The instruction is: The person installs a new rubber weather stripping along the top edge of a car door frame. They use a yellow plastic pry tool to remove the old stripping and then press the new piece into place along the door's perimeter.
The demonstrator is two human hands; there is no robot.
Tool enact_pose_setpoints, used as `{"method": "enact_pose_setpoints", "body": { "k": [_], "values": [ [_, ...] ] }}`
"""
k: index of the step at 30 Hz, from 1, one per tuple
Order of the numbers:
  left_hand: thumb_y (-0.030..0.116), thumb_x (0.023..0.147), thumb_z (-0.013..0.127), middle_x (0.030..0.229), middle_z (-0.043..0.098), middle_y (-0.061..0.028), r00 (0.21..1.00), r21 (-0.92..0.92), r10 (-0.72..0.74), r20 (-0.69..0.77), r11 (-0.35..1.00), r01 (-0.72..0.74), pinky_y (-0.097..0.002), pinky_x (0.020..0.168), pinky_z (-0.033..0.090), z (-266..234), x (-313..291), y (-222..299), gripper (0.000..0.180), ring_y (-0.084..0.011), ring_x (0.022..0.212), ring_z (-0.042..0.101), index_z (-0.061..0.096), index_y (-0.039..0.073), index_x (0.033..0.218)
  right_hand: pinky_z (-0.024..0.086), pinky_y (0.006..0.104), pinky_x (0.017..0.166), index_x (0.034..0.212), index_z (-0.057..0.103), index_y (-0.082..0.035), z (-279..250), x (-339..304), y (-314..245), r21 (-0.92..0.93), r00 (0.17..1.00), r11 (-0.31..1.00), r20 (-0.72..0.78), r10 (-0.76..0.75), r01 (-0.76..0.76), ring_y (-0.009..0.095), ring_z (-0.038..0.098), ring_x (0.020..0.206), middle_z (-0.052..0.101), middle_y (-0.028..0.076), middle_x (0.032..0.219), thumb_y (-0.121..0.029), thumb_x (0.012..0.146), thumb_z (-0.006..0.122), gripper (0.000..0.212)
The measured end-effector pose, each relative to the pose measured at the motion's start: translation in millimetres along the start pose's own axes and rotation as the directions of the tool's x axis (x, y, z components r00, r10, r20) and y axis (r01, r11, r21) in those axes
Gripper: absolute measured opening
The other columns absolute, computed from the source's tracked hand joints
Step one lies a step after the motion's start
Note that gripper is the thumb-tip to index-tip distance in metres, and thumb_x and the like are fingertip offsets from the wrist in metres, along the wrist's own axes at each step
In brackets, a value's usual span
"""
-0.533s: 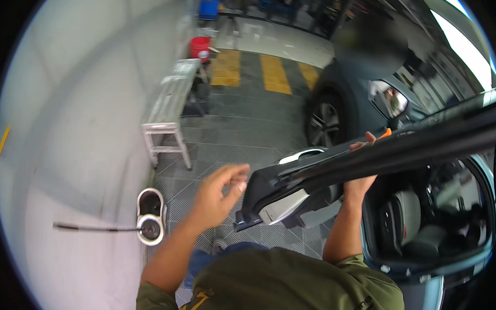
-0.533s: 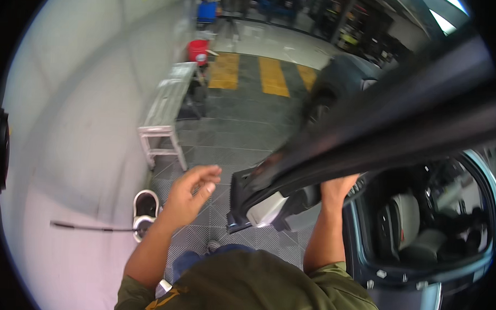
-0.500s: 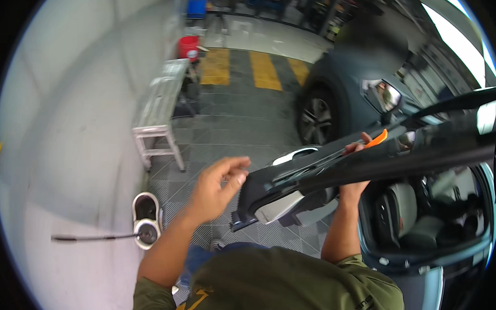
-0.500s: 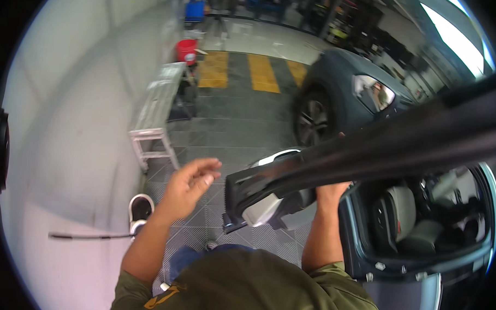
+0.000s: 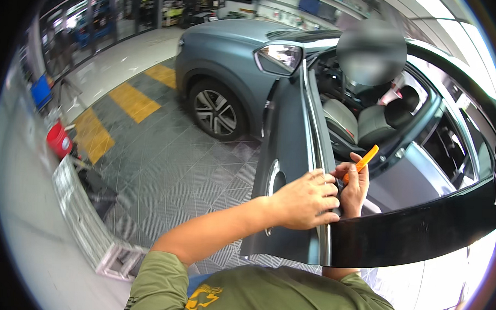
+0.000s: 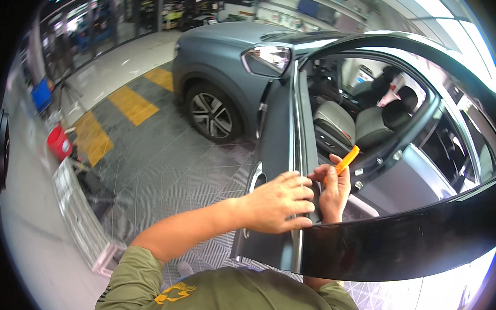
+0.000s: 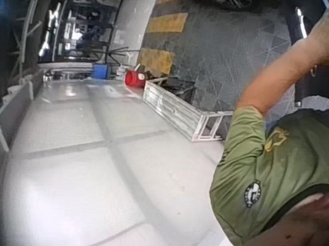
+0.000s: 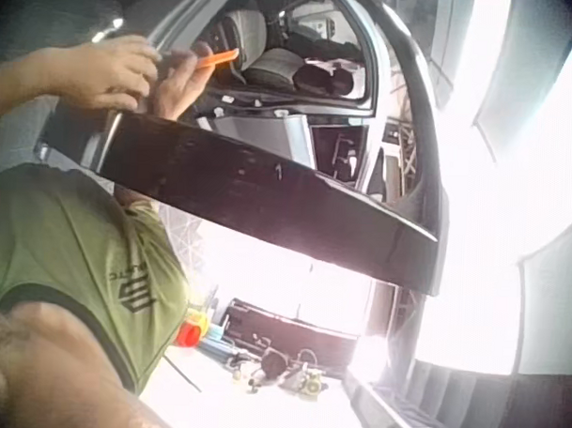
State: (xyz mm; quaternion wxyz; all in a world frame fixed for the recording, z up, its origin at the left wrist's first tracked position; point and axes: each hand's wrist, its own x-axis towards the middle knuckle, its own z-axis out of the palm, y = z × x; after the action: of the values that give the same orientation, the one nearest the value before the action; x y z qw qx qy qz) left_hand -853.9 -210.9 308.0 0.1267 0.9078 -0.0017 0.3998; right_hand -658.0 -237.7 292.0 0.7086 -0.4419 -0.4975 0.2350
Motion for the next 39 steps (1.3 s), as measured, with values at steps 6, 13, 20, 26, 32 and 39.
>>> {"method": "enact_pose_setpoints", "body": {
  "k": [6, 13, 20, 26, 32, 39],
  "values": [
    [0.044, 0.09, 0.064, 0.079, 0.056, -0.0088, 0.918, -0.178, 0.395, 0.001, 0.904, -0.389, -0.0401, 0.083, 0.046, 26, 24, -40, 0.04, -0.0268, 0.082, 0.058, 0.057, 0.007, 0.075, 0.051, 0.0329, 0.064, 0.124, 0.052, -0.008, -28, -45, -10, 0.244, 0.908, 0.967, -0.384, 0.165, -0.073, 0.018, 0.057, 0.068, 0.058, 0.007, 0.083, -0.013, 0.104, 0.044, 0.022],
    [0.05, 0.09, 0.061, 0.065, 0.051, -0.0046, 0.775, -0.221, 0.613, -0.156, 0.743, -0.632, -0.0356, 0.058, 0.042, 37, 53, -67, 0.047, -0.0227, 0.06, 0.053, 0.052, 0.01, 0.066, 0.051, 0.033, 0.08, 0.124, 0.051, -0.004, -13, -114, -9, 0.216, 0.762, 0.976, -0.634, 0.129, 0.014, 0.017, 0.057, 0.079, 0.058, 0.007, 0.085, -0.013, 0.102, 0.049, 0.024],
    [0.055, 0.09, 0.059, 0.061, 0.047, -0.0043, 0.765, -0.3, 0.476, -0.433, 0.725, -0.62, -0.0333, 0.054, 0.038, -30, 120, -62, 0.052, -0.0212, 0.055, 0.049, 0.05, 0.011, 0.064, 0.047, 0.0355, 0.086, 0.119, 0.052, -0.003, 31, -131, -58, -0.227, 0.353, 0.966, -0.899, -0.258, 0.126, 0.017, 0.054, 0.083, 0.056, 0.007, 0.088, -0.014, 0.103, 0.044, 0.022],
    [0.047, 0.089, 0.061, 0.06, 0.046, -0.0056, 0.768, -0.44, 0.53, -0.36, 0.629, -0.641, -0.0337, 0.055, 0.038, -19, 97, -62, 0.048, -0.021, 0.057, 0.048, 0.051, 0.007, 0.064, 0.044, 0.0381, 0.091, 0.119, 0.053, -0.001, 74, -220, -156, -0.788, -0.029, 0.61, -0.61, -0.792, -0.081, 0.019, 0.053, 0.088, 0.055, 0.009, 0.092, -0.013, 0.102, 0.041, 0.024],
    [0.04, 0.091, 0.062, 0.061, 0.045, -0.0042, 0.817, -0.547, 0.534, -0.216, 0.627, -0.554, -0.0322, 0.055, 0.035, -3, 74, -68, 0.043, -0.0207, 0.057, 0.046, 0.05, 0.008, 0.064, 0.042, 0.0398, 0.097, 0.117, 0.054, 0.002, 176, -176, -184, -0.834, 0.705, 0.252, -0.55, -0.448, -0.49, 0.028, 0.056, 0.112, 0.06, 0.018, 0.116, -0.004, 0.1, 0.036, 0.025],
    [0.026, 0.086, 0.065, 0.07, 0.049, -0.0071, 0.782, -0.599, 0.596, -0.183, 0.563, -0.57, -0.0341, 0.059, 0.039, -7, 79, -91, 0.025, -0.0222, 0.067, 0.051, 0.059, 0.004, 0.076, 0.046, 0.0381, 0.072, 0.106, 0.059, 0.002, 180, -68, -148, -0.591, 0.615, -0.234, -0.787, -0.04, -0.772, 0.034, 0.061, 0.081, 0.063, 0.018, 0.092, -0.003, 0.098, 0.046, 0.015]
  ]
}}
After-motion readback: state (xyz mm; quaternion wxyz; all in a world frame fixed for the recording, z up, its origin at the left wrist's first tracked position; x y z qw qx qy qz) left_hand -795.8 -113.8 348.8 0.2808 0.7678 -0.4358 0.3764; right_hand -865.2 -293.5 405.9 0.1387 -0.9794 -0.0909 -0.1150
